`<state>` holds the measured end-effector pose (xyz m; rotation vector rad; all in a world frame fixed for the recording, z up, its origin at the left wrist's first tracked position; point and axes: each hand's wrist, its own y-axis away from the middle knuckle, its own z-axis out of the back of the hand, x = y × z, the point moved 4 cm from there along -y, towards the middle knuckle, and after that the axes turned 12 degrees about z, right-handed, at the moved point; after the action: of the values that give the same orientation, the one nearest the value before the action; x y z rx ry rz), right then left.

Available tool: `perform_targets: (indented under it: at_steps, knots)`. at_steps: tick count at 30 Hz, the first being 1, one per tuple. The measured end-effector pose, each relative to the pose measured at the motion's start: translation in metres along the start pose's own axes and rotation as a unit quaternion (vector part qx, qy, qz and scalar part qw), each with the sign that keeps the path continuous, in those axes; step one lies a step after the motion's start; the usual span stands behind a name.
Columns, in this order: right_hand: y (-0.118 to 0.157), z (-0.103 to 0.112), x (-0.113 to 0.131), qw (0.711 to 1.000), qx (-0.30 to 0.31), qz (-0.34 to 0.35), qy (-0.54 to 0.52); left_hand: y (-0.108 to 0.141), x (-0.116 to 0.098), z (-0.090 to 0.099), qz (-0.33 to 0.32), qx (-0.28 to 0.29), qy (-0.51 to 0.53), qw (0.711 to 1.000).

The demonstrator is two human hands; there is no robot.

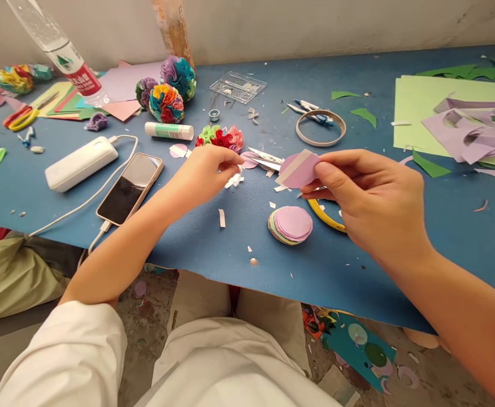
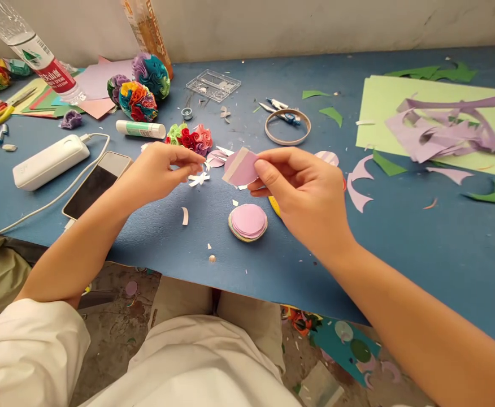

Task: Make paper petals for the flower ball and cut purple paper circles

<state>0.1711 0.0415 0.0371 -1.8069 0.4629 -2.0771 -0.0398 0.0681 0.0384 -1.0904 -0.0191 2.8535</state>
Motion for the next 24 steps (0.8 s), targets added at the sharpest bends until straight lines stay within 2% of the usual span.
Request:
perform_targets:
  at_steps: [4,9,12,14,16,18,20,22,24]
  knots:
    - [0.0,-0.003,0.003,0.998,0.051,0.023,-0.003,0.006,-0.009,-0.001,-0.046,-0.016,0.092,0.995]
    - [0.002,-0.006,0.002,0.993,0.102,0.059,0.028,0.017,-0.025,-0.014,-0.089,0.127,0.246,0.957]
    - [0.003,-0.006,0.0,0.989,0.111,0.073,0.057,0.019,-0.026,-0.019,-0.071,0.164,0.263,0.948]
    - [0.004,-0.004,0.001,0.988,0.089,0.102,0.08,0.018,-0.024,-0.02,-0.058,0.159,0.265,0.949]
    - [0.005,0.0,0.01,0.972,0.04,0.191,0.131,0.018,-0.022,-0.02,-0.051,0.133,0.271,0.952]
    - [0.01,0.0,0.023,0.929,0.021,0.312,0.199,0.018,-0.022,-0.019,-0.049,0.1,0.28,0.953]
    - [0.016,-0.005,0.031,0.885,0.05,0.393,0.244,0.021,-0.024,-0.018,-0.052,0.081,0.287,0.953]
    - [0.018,-0.01,0.034,0.876,0.088,0.401,0.254,0.024,-0.027,-0.018,-0.063,0.074,0.286,0.953]
    - [0.019,-0.012,0.033,0.888,0.096,0.376,0.248,0.028,-0.031,-0.017,-0.075,0.067,0.28,0.955]
